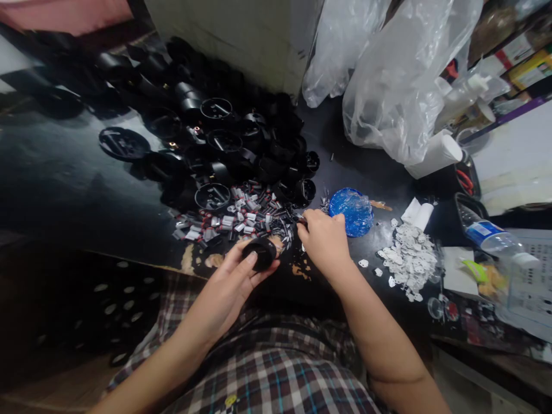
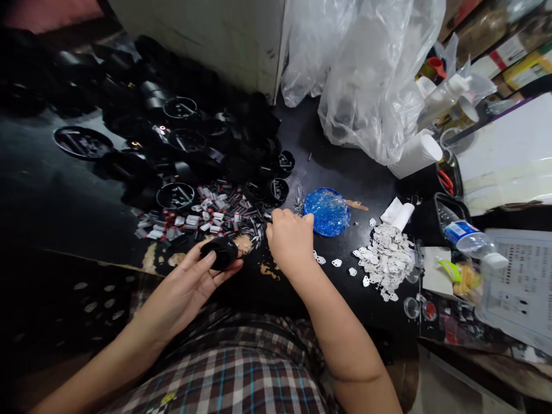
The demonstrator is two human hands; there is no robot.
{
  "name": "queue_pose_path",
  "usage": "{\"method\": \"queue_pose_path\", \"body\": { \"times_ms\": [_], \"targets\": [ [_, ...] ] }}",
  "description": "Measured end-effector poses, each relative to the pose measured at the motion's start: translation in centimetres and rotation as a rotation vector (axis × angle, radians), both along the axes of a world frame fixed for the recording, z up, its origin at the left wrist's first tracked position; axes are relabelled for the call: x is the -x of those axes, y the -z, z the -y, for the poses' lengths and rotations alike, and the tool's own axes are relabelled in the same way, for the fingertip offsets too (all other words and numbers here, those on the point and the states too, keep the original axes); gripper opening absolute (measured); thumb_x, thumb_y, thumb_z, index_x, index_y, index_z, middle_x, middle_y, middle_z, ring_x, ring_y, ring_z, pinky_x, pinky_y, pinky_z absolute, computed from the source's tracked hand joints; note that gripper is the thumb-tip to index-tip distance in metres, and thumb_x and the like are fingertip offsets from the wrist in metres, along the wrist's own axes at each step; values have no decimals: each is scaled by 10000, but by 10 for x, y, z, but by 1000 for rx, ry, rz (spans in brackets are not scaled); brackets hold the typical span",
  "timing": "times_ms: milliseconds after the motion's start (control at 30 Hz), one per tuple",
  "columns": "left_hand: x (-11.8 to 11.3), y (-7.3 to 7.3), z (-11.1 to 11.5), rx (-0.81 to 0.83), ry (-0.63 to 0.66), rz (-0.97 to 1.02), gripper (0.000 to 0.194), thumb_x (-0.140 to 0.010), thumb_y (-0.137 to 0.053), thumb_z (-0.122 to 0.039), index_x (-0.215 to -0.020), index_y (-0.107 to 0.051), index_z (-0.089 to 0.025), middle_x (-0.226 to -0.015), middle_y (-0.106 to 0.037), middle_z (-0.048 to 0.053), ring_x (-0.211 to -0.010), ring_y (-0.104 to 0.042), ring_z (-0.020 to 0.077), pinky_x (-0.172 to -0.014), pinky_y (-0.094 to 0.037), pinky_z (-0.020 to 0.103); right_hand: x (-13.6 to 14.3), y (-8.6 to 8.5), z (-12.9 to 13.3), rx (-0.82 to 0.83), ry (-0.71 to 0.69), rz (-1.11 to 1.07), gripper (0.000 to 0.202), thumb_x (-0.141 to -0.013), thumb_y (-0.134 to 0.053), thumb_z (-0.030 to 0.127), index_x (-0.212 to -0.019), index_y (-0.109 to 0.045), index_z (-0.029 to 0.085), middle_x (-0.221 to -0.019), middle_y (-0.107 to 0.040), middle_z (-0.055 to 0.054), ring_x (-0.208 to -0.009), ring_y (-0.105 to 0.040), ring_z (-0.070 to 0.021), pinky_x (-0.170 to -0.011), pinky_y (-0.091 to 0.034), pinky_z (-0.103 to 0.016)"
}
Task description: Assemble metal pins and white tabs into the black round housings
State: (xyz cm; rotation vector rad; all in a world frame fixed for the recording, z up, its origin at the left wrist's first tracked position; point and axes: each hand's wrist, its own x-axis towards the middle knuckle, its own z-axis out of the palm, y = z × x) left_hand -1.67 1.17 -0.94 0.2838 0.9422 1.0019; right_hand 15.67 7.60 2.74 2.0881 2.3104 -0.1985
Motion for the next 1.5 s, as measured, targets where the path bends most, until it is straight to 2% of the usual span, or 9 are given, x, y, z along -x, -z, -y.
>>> {"method": "queue_pose_path", "body": {
  "times_ms": [167,300,467,633,900,1067,1200,1400,1500],
  "targets": [
    [-6,-5,-2,-13,-75,55,214,-883,-652,-315,-1091,-667,-267,-1154,-730,15,-1096,-662,181,-1005,-525,351,6,-9,29,29,-39,-358,123,-924,-567,294,-849,-618,210,-833,-703,12,-811,-633,-164,-791,-310,-328],
    [-14,-10,-5,58,-75,148,127,-883,-656,-269,-1001,-702,-262,-1114,-749,-4,-1027,-690,155,-974,-549,326,8,-10,49,-60,-58,-532,106,-925,-595,291,-908,-649,201,-853,-713,-4,-813,-634,-160,-810,-342,-320],
    [-15,-10,-4,91,-102,184,61,-858,-689,-261,-901,-731,-252,-1043,-769,-11,-962,-715,159,-917,-584,317,5,-5,57,-171,-115,-604,113,-946,-584,260,-1000,-675,219,-891,-743,-2,-813,-649,-148,-802,-357,-335],
    [-10,-10,-2,45,-56,127,108,-850,-696,-302,-936,-740,-255,-1039,-761,-4,-928,-716,179,-915,-594,355,6,-19,60,-156,-91,-757,97,-919,-619,214,-984,-690,222,-895,-752,13,-797,-647,-135,-785,-386,-321],
    [-10,-12,3,-28,21,22,180,-861,-669,-337,-1028,-736,-319,-1233,-676,7,-1112,-640,228,-878,-600,334,12,-30,57,-220,-128,-756,75,-915,-629,197,-966,-684,196,-864,-746,2,-769,-635,-138,-766,-365,-342],
    [-9,-12,5,-22,48,26,188,-823,-710,-364,-1001,-742,-312,-1061,-708,13,-957,-668,189,-789,-616,290,12,-30,63,-209,-69,-801,54,-899,-650,207,-861,-669,174,-799,-709,1,-733,-596,-131,-751,-366,-330],
    [-6,-14,3,-1,57,41,206,-769,-760,-389,-960,-760,-309,-1015,-707,13,-874,-676,181,-688,-620,257,12,-34,64,-99,-82,-904,26,-893,-654,213,-878,-672,202,-826,-690,12,-793,-595,-134,-773,-381,-321],
    [7,-16,-2,-17,288,114,242,-692,-831,-378,-885,-776,-243,-798,-728,22,-657,-686,149,-594,-606,224,5,-42,58,457,210,-1285,192,-768,-773,325,-802,-611,227,-701,-580,77,-644,-534,-104,-617,-409,-253],
    [7,-11,-2,-9,281,99,236,-730,-803,-375,-924,-772,-243,-864,-741,27,-729,-696,157,-637,-614,230,6,-41,61,344,192,-1170,123,-791,-750,271,-816,-638,229,-741,-598,69,-696,-550,-106,-660,-412,-259]
  ]
}}
